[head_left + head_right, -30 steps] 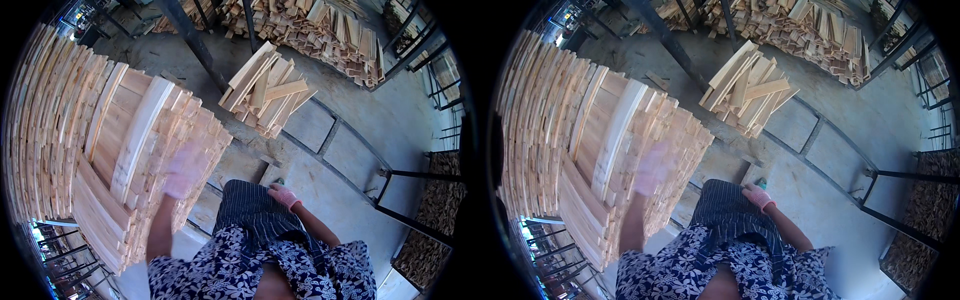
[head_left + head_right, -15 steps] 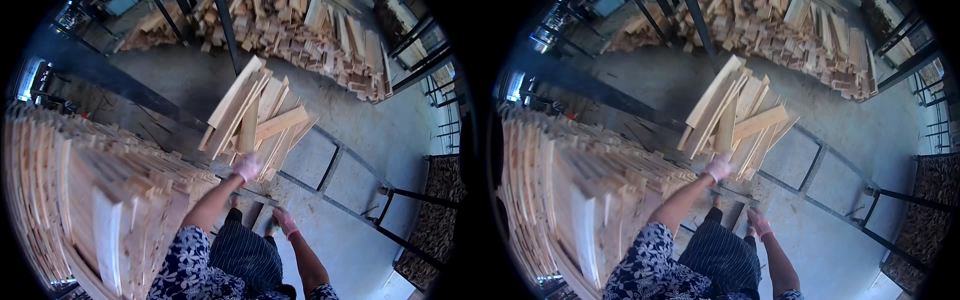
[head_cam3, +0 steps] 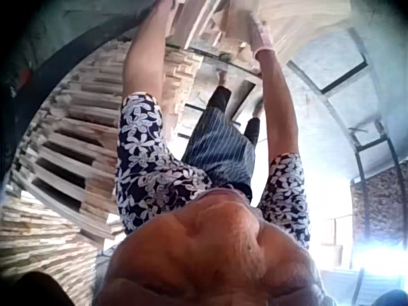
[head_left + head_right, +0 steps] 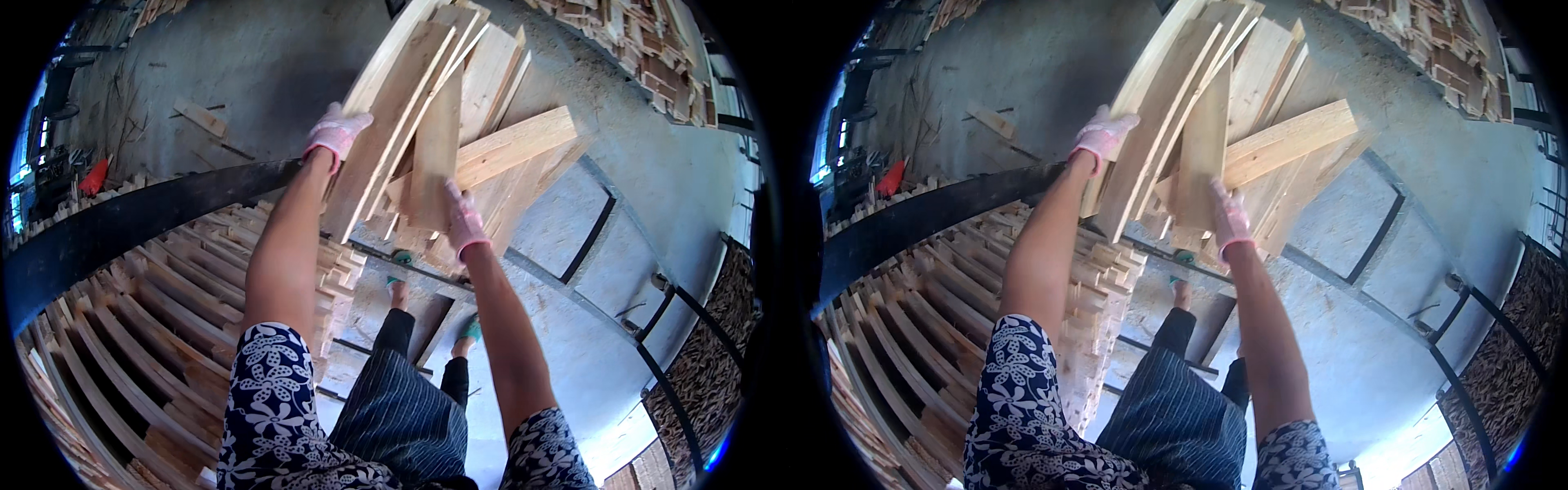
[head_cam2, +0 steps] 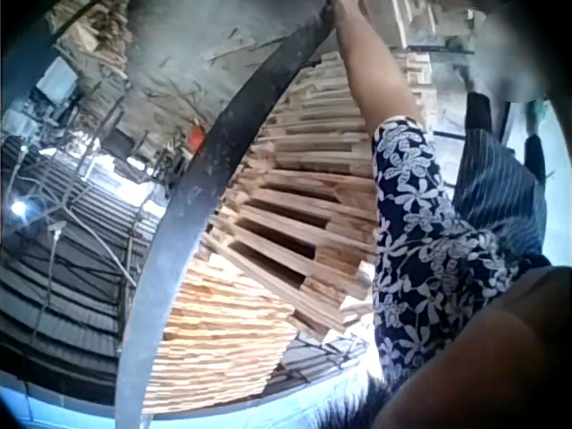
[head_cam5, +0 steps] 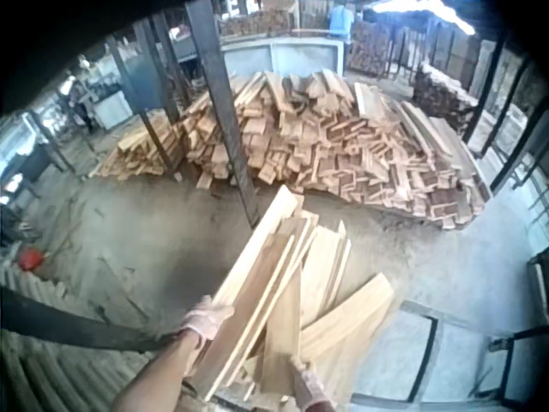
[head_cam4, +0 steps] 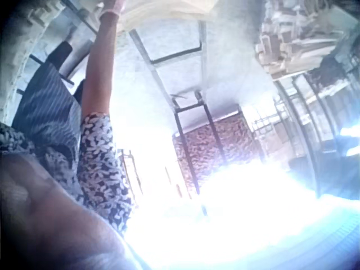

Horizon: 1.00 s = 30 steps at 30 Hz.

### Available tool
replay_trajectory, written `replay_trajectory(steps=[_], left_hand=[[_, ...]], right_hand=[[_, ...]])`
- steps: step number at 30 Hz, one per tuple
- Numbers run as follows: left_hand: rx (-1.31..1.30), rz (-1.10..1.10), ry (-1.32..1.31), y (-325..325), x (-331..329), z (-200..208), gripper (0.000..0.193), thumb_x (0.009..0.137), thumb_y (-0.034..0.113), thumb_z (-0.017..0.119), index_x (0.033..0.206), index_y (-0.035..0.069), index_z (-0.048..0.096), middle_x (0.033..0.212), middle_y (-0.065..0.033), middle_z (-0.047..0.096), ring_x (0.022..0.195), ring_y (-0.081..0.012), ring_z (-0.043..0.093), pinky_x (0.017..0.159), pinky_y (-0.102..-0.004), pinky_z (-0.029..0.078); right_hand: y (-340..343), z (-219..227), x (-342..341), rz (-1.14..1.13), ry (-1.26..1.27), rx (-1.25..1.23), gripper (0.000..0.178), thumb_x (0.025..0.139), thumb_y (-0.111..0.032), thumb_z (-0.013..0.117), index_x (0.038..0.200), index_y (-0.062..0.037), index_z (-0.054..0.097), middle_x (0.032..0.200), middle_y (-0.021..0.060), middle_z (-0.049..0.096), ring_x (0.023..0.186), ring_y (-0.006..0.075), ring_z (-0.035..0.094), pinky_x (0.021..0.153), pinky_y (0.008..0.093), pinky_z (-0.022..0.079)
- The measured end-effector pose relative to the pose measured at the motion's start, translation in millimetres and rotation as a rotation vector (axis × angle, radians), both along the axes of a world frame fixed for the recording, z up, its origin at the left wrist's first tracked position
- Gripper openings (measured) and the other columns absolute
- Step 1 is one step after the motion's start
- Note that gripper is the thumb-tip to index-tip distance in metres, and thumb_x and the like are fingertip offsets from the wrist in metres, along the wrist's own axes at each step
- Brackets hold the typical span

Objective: The person picks up wooden planks from a large pile on the floor and stacks them onto a metal rack. The person wears pink gloves and handles the planks one by one or in small groups, placing them horizontally on the rack. The task involves repetitive lifting and placing of the wood pieces.

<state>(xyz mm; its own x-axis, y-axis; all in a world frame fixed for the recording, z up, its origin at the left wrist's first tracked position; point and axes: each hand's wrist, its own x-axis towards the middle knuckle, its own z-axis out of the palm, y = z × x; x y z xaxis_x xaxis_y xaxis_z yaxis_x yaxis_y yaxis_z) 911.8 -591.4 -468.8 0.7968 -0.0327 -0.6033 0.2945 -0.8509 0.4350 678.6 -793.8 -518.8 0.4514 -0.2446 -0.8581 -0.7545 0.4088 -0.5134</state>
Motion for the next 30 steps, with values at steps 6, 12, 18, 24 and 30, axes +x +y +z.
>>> replay_trajectory(steps=[6, 12, 18, 24, 30], left_hand=[[0.299, -0.21, -0.218, -52, -98, 16, 0.128, 0.074, 0.075, 0.073, 0.156, -0.005, 0.016, 0.15, -0.0346, 0.034, 0.14, -0.0487, 0.037, 0.116, -0.0565, 0.029], [0.416, -0.275, -0.185, -46, -98, 5, 0.129, 0.073, 0.063, 0.08, 0.156, -0.005, 0.011, 0.152, -0.0342, 0.031, 0.141, -0.0465, 0.037, 0.114, -0.0519, 0.036], [0.206, -0.175, -0.058, 7, -42, -12, 0.101, 0.08, 0.044, 0.074, 0.157, 0.005, 0.023, 0.145, -0.0313, 0.042, 0.13, -0.0445, 0.052, 0.108, -0.0482, 0.046], [0.108, 0.031, -0.02, -3, -45, -22, 0.108, 0.079, 0.052, 0.078, 0.16, 0.009, 0.02, 0.149, -0.03, 0.039, 0.139, -0.0442, 0.043, 0.115, -0.047, 0.04], [0.325, -0.198, -0.011, -29, -64, 5, 0.131, 0.07, 0.049, 0.09, 0.164, 0.018, 0.003, 0.156, -0.0342, 0.027, 0.143, -0.0511, 0.034, 0.119, -0.0503, 0.034]], right_hand=[[23, 2, 12, 0.111, 0.215, -0.448, 0.094, 0.084, -0.051, 0.078, 0.155, -0.0079, 0.034, 0.125, 0.0255, 0.061, 0.114, 0.0354, 0.064, 0.096, 0.0443, 0.052], [38, 32, 31, 0.285, 0.092, -0.437, 0.095, 0.076, -0.048, 0.081, 0.156, -0.0279, 0.035, 0.141, 0.0273, 0.04, 0.13, 0.0454, 0.048, 0.105, 0.0497, 0.046], [57, 33, 55, 0.168, 0.283, -0.532, 0.101, 0.072, -0.041, 0.085, 0.156, -0.0244, 0.032, 0.147, 0.0265, 0.037, 0.134, 0.0462, 0.043, 0.109, 0.0524, 0.043], [54, 39, 67, 0.118, 0.343, -0.404, 0.106, 0.072, -0.048, 0.086, 0.153, -0.006, 0.031, 0.147, 0.0259, 0.039, 0.132, 0.0446, 0.05, 0.107, 0.0478, 0.047], [82, 16, 74, 0.176, 0.301, -0.584, 0.109, 0.069, -0.045, 0.094, 0.146, 0.0006, 0.031, 0.136, 0.0244, 0.05, 0.12, 0.0309, 0.055, 0.1, 0.0413, 0.048]])
